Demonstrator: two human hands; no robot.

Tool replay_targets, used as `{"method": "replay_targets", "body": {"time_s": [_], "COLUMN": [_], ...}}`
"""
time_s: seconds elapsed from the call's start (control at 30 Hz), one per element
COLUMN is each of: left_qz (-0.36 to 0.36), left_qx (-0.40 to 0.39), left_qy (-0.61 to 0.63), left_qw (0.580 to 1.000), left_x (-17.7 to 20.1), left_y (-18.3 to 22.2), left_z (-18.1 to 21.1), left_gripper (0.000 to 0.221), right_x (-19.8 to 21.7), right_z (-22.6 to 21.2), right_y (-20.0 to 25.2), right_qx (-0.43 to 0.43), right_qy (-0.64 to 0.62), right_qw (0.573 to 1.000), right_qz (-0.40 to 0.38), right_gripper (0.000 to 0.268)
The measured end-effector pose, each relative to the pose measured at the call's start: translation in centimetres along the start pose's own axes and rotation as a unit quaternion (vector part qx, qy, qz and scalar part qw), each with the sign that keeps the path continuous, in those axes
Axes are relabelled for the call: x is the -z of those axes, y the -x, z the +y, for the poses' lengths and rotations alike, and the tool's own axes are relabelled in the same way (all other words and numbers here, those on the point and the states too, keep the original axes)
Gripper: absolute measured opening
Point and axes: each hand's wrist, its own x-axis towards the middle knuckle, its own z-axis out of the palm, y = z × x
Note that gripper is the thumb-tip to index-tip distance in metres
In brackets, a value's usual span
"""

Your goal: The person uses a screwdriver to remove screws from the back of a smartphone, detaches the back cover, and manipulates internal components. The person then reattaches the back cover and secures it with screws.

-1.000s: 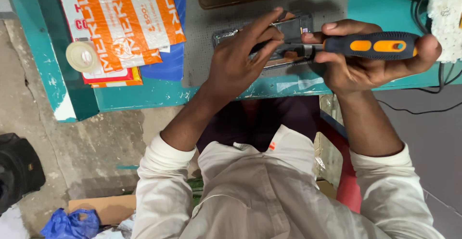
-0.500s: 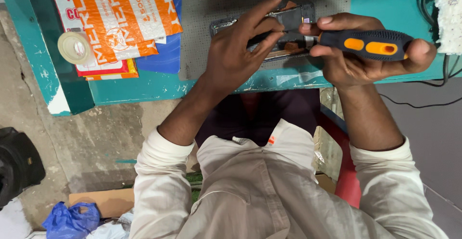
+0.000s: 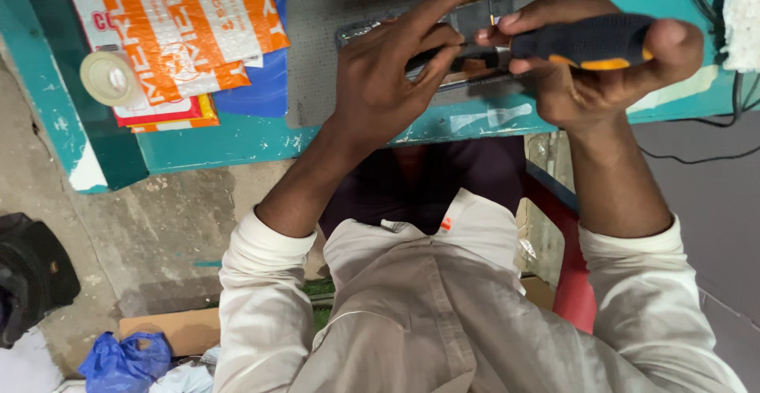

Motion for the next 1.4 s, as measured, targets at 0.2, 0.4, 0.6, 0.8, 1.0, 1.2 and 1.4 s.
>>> {"method": "replay_targets", "body": {"time_s": [0.2,0.4,0.6,0.8,1.0,1.2,1.4], "left_qz": [0.019,0.006,-0.039,-0.059,-0.064,-0.052,-0.058], "left_qx": [0.039,0.043,0.003,0.014,0.014,0.010,0.051], "left_qy": [-0.012,-0.051,-0.071,-0.080,-0.097,-0.082,-0.092], "left_qw": [0.999,0.998,0.997,0.995,0.993,0.995,0.993], "left_x": [-2.6,-4.7,-4.5,-4.6,-4.8,-4.6,-4.5], "left_y": [-0.2,0.3,0.6,0.9,1.2,1.2,0.8], "left_z": [1.6,0.0,-0.6,-0.6,-0.9,-0.7,-0.1], "left_gripper": [0.066,0.067,0.065,0.070,0.071,0.071,0.075], "right_x": [-0.2,0.1,0.6,1.5,1.0,0.8,1.2], "right_z": [-4.5,-5.2,-4.1,-3.5,-3.3,-3.3,-2.9], "right_y": [-4.0,-2.5,-2.4,-1.6,-2.0,-1.9,-1.9], "right_qx": [0.142,0.020,0.065,0.075,0.088,0.065,0.080], "right_qy": [0.254,0.269,0.311,0.316,0.330,0.320,0.346], "right_qw": [0.954,0.961,0.946,0.943,0.936,0.942,0.933], "right_qz": [-0.078,-0.065,-0.070,-0.076,-0.078,-0.082,-0.053], "right_gripper": [0.093,0.070,0.048,0.049,0.047,0.046,0.077]}}
